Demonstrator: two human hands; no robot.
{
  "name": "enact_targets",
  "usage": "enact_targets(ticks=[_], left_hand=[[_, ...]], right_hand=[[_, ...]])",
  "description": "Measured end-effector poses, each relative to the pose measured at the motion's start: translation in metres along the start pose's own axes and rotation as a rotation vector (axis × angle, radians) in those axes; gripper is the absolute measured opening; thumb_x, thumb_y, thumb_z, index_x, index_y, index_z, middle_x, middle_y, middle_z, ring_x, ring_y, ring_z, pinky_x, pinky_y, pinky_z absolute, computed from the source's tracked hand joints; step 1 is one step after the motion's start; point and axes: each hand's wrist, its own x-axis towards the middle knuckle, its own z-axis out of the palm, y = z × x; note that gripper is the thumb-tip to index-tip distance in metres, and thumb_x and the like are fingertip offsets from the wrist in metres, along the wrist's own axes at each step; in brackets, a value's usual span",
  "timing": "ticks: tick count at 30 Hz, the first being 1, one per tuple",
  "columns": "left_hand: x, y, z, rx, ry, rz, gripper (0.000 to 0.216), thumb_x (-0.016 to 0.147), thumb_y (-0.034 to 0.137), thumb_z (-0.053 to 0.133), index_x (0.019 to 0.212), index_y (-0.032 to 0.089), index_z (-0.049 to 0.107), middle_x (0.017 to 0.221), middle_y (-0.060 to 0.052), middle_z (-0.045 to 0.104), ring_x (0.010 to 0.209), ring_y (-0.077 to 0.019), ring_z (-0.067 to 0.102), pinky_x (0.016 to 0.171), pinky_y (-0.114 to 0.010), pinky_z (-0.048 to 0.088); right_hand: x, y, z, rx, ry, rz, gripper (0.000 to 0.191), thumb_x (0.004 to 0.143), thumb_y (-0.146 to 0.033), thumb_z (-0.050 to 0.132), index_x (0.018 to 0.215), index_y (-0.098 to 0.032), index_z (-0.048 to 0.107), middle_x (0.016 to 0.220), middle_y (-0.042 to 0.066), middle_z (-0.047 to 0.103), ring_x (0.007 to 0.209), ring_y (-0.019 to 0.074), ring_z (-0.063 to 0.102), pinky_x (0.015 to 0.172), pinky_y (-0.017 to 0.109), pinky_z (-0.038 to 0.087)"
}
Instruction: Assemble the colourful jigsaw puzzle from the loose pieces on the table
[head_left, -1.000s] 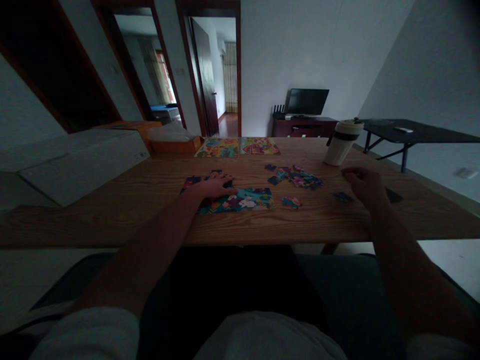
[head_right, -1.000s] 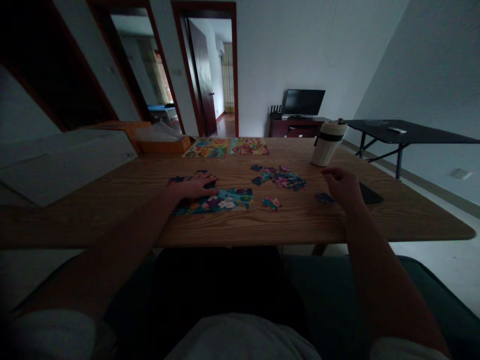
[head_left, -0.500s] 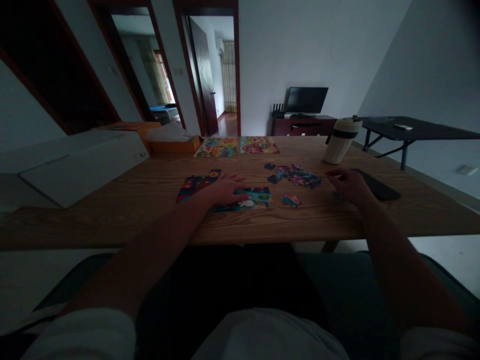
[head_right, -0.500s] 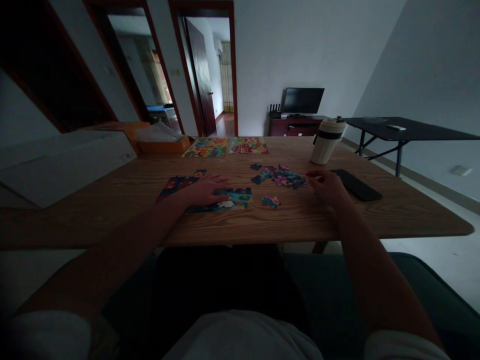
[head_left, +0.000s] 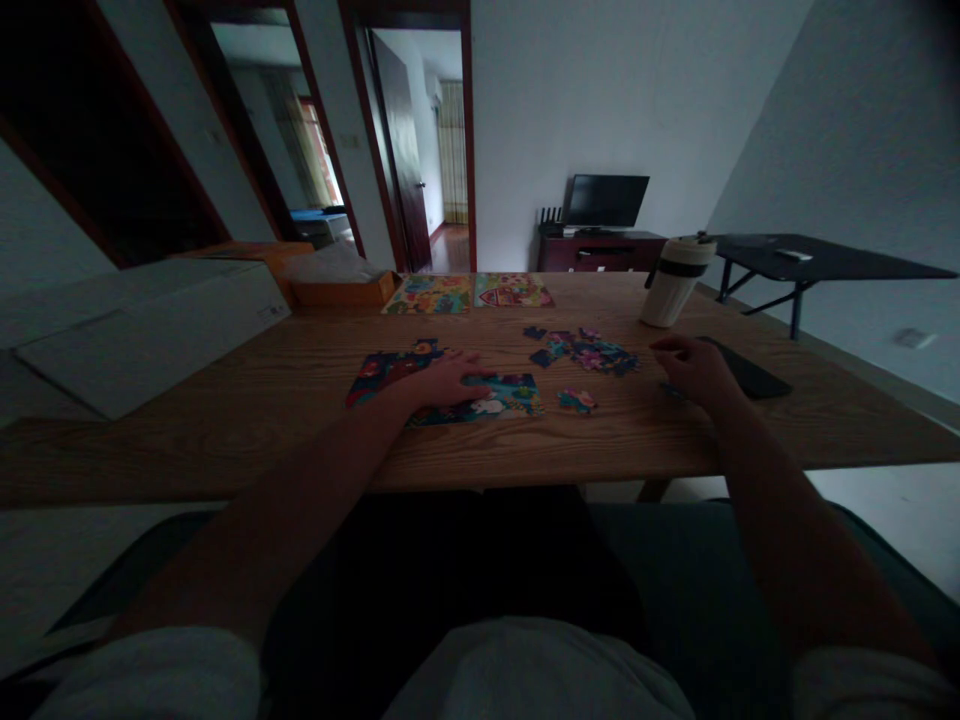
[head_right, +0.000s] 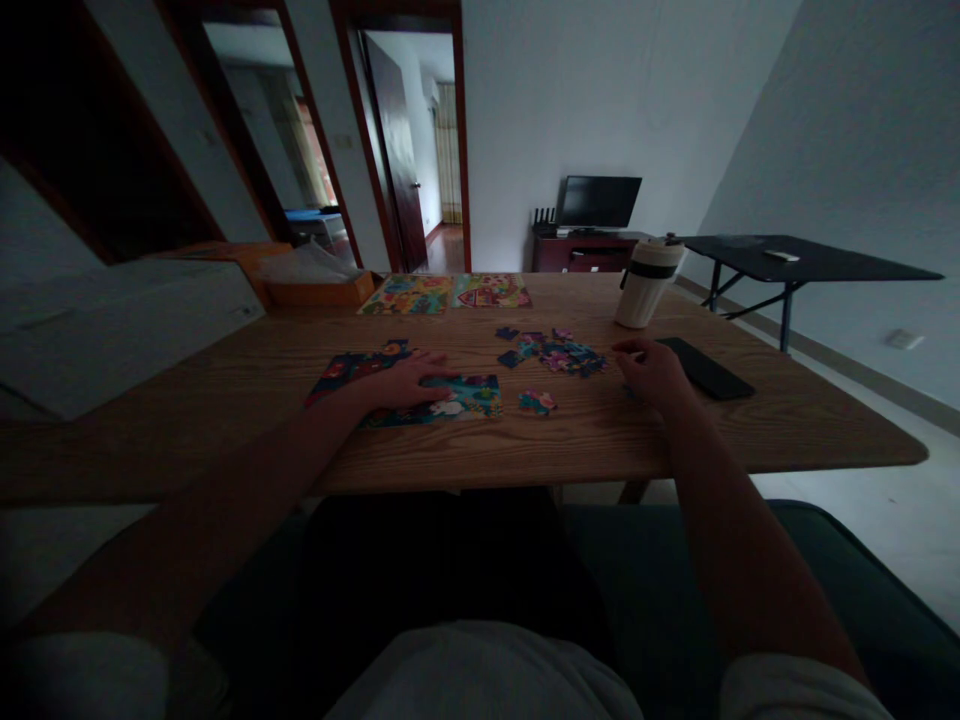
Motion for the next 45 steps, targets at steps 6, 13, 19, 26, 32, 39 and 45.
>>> enact_targets(ticks=[6, 13, 19, 26, 32, 39, 45], left_hand=[[0.002, 0.005, 0.001, 0.039, -0.018, -0.038, 0.062, 0.091, 0.066, 0.045, 0.145, 0.035, 0.051, 0.163, -0.006, 0.029, 0.150, -0.0359, 0.020, 0.119, -0.058, 0.014], [-0.001, -0.001, -0.003, 0.083, 0.091, 0.016, 0.062, 0.094, 0.066, 0.038, 0.147, 0.035, 0.048, 0.163, -0.003, 0.028, 0.150, -0.0339, 0.019, 0.120, -0.054, 0.012], [-0.003, -0.014, -0.009, 0.044, 0.253, -0.009, 0.062, 0.096, 0.061, 0.036, 0.146, 0.026, 0.050, 0.157, -0.007, 0.040, 0.147, -0.0289, 0.029, 0.120, -0.046, 0.020], [-0.006, -0.010, -0.015, 0.045, 0.257, -0.029, 0.054, 0.095, 0.052, 0.043, 0.138, 0.023, 0.057, 0.151, -0.008, 0.048, 0.142, -0.0246, 0.038, 0.119, -0.041, 0.025], [-0.009, -0.012, -0.018, 0.000, 0.302, -0.031, 0.049, 0.093, 0.051, 0.046, 0.132, 0.026, 0.060, 0.144, -0.006, 0.056, 0.136, -0.0251, 0.045, 0.116, -0.039, 0.030], [-0.010, -0.018, -0.020, -0.053, 0.316, -0.070, 0.049, 0.092, 0.050, 0.046, 0.130, 0.024, 0.062, 0.139, -0.007, 0.060, 0.130, -0.0260, 0.052, 0.112, -0.040, 0.036], [-0.009, -0.023, -0.020, -0.069, 0.307, -0.073, 0.051, 0.092, 0.053, 0.044, 0.129, 0.023, 0.062, 0.136, -0.008, 0.063, 0.127, -0.0251, 0.055, 0.111, -0.038, 0.038]], right_hand=[[0.002, 0.000, 0.000, -0.014, -0.031, 0.029, 0.024, 0.083, -0.031, 0.062, 0.099, -0.018, 0.075, 0.084, 0.009, 0.072, 0.074, 0.0220, 0.066, 0.067, 0.033, 0.050], [-0.005, -0.012, 0.005, -0.050, -0.200, -0.027, 0.033, 0.086, -0.035, 0.062, 0.112, -0.018, 0.073, 0.081, 0.008, 0.071, 0.068, 0.0210, 0.065, 0.064, 0.032, 0.050], [-0.011, -0.026, 0.015, -0.108, -0.288, -0.203, 0.038, 0.087, -0.033, 0.063, 0.122, -0.019, 0.069, 0.106, 0.012, 0.073, 0.089, 0.0266, 0.070, 0.082, 0.039, 0.054], [0.011, -0.050, 0.027, -0.259, -0.387, -0.473, 0.040, 0.092, -0.033, 0.058, 0.130, -0.023, 0.066, 0.129, 0.011, 0.067, 0.114, 0.0310, 0.064, 0.101, 0.045, 0.047], [0.029, -0.064, 0.010, -0.192, -0.337, -0.358, 0.043, 0.091, -0.037, 0.060, 0.130, -0.021, 0.067, 0.107, 0.012, 0.074, 0.092, 0.0281, 0.070, 0.083, 0.040, 0.054], [0.009, 0.007, -0.034, -0.226, -0.430, -0.149, 0.036, 0.087, -0.034, 0.063, 0.120, -0.022, 0.072, 0.102, 0.010, 0.075, 0.084, 0.0266, 0.071, 0.077, 0.039, 0.056], [-0.019, 0.046, -0.052, -0.228, -0.476, -0.140, 0.036, 0.087, -0.039, 0.061, 0.118, -0.024, 0.072, 0.113, 0.010, 0.073, 0.094, 0.0298, 0.070, 0.088, 0.046, 0.054]])
